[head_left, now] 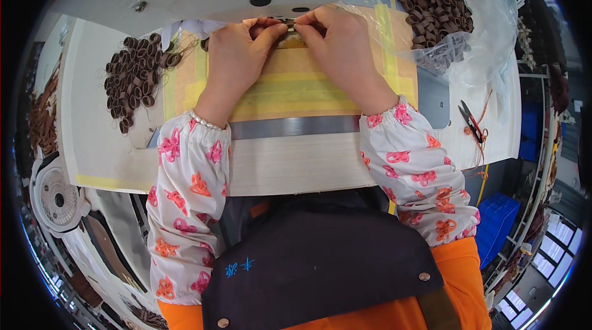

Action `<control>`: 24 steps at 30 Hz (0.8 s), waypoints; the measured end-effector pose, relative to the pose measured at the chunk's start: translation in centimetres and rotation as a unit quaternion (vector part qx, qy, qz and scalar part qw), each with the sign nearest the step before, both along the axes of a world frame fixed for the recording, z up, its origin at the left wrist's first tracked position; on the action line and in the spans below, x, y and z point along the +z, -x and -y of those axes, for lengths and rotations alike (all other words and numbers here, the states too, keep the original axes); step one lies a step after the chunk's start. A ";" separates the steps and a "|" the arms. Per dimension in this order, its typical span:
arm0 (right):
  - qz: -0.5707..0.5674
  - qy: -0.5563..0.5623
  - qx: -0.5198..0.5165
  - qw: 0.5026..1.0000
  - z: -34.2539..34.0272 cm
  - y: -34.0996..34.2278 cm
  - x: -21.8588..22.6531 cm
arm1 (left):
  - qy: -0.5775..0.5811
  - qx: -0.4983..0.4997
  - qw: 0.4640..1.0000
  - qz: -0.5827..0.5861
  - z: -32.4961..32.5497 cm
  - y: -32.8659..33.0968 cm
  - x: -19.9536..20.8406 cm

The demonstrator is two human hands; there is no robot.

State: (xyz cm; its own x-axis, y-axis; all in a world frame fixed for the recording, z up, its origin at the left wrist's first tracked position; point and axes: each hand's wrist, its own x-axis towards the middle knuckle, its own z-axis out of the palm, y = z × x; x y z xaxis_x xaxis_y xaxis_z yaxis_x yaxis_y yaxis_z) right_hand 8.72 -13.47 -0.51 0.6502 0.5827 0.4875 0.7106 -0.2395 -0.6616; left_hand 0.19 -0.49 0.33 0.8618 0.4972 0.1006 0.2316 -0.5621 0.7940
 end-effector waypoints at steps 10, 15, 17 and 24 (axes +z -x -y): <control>-0.027 0.024 0.002 0.999 -0.1 -0.1 0.6 | -0.039 -0.029 0.999 0.011 -0.9 -0.2 -1.2; -0.014 0.039 0.009 0.999 -0.2 -0.5 0.9 | -0.036 -0.016 0.999 -0.028 -1.1 -0.1 -1.1; -0.011 0.047 0.011 0.999 -0.4 -0.6 0.7 | -0.040 -0.004 0.998 -0.039 -1.3 0.0 -1.1; -0.064 0.050 0.017 0.997 -0.1 -1.0 0.7 | -0.023 -0.007 1.000 -0.006 -1.2 -0.1 -1.4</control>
State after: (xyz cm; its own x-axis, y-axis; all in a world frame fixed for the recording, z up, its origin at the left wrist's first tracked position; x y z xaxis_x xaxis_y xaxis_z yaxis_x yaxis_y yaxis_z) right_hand 9.72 -13.38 0.20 0.6823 0.6467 0.3409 0.6309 -0.2853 -0.7215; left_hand 0.34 0.72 -1.12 0.8701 0.4798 0.1128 0.2326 -0.6016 0.7642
